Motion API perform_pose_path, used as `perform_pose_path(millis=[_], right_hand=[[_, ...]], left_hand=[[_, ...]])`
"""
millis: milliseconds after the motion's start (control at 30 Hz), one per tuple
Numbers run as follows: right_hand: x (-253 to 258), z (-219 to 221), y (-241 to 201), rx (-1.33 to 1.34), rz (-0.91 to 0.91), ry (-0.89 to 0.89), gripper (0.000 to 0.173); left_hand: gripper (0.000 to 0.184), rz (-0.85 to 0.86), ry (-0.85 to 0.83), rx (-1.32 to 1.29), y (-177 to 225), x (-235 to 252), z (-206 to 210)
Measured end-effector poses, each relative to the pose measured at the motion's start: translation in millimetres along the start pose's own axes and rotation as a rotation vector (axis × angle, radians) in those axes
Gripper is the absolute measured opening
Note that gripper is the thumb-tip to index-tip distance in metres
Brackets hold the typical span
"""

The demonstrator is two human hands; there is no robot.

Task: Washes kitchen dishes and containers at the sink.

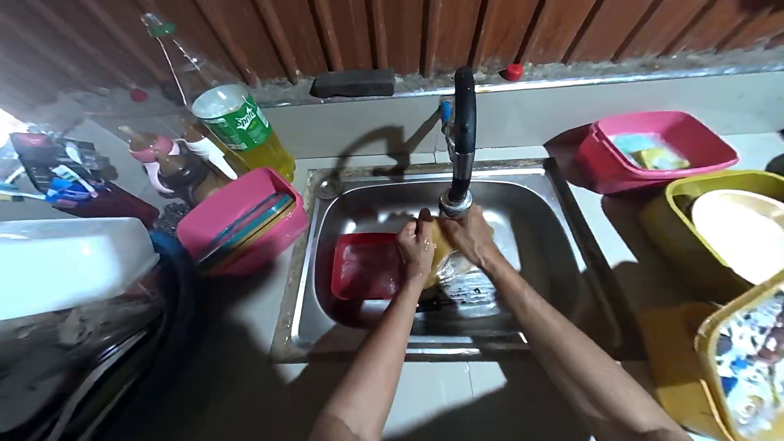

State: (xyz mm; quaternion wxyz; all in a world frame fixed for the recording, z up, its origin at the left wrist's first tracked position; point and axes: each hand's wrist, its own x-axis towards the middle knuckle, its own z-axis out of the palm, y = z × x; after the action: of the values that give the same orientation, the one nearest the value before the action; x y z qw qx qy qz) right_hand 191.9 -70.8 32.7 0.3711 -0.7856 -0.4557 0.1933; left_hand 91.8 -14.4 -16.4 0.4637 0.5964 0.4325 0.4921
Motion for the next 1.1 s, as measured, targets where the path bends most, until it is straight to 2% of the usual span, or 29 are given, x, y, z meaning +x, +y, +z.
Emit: perform_pose_path(millis=[67,133,233,333,400,467,533,633,733,800,867,933,1100], right_hand=[[-5.8,9.9,-6.5,0.058,-0.100,-0.024,0.032],[5.8,5.7,13.7,0.042,0.017,-0.061,0.033],[23.9,-0.6,51.4,0.053,0.151,0.120,0.033],[3.5,20.3,22.4,0.146,0.089,0.291,0.041],[-25.5,44.8,-12.4,0.269,0.004,0.244,0.044],[-33.6,62.2,-20.0,0.246,-0.103,0.173,0.035],[-12.1,60.2,-4.7,0.140,0.002,0.101,0.038],[1.1,68.6,2.0,0.134,0.059,0.069,0.045],[-35.8,86.2,-22.9,0.198,-0.067,-0.105,0.061],[-27.6,82.3,-19.8,0.175,-0.086,-0.142,0.060],[-1.6,73.9,3.0,0.102,0.015,-0.095,0.051],[15.4,67.3,11.7,0.081,0.101,-0.053,0.048],[-29.9,76.9,-34.1,0.233,-0.129,-0.078,0.052]], left_hand=[[0.028,-0.048,-0.057,-0.036,-1.9,0.8,-3.9],[0.034,-0.055,-0.067,0.049,1.3,-0.1,-6.9],[0.036,-0.118,-0.009,0.104,9.6,5.4,-10.9],[0.041,-0.322,0.086,0.018,18.9,13.2,-14.7],[0.049,-0.482,0.089,-0.071,24.3,16.1,-21.9],[0.057,-0.627,0.071,-0.142,28.2,18.4,-33.1],[0.056,-0.754,0.107,-0.312,24.9,20.5,-40.4],[0.052,-0.753,0.190,-0.321,21.7,19.4,-46.3],[0.051,-0.709,0.199,-0.138,9.5,16.0,-59.2],[0.049,-0.741,0.178,-0.214,8.5,13.8,-60.3],[0.048,-0.792,0.213,-0.288,12.6,5.6,-56.1],[0.047,-0.775,0.231,-0.299,20.9,2.8,-51.3],[0.042,-0.656,0.173,-0.238,21.5,7.6,-52.2]])
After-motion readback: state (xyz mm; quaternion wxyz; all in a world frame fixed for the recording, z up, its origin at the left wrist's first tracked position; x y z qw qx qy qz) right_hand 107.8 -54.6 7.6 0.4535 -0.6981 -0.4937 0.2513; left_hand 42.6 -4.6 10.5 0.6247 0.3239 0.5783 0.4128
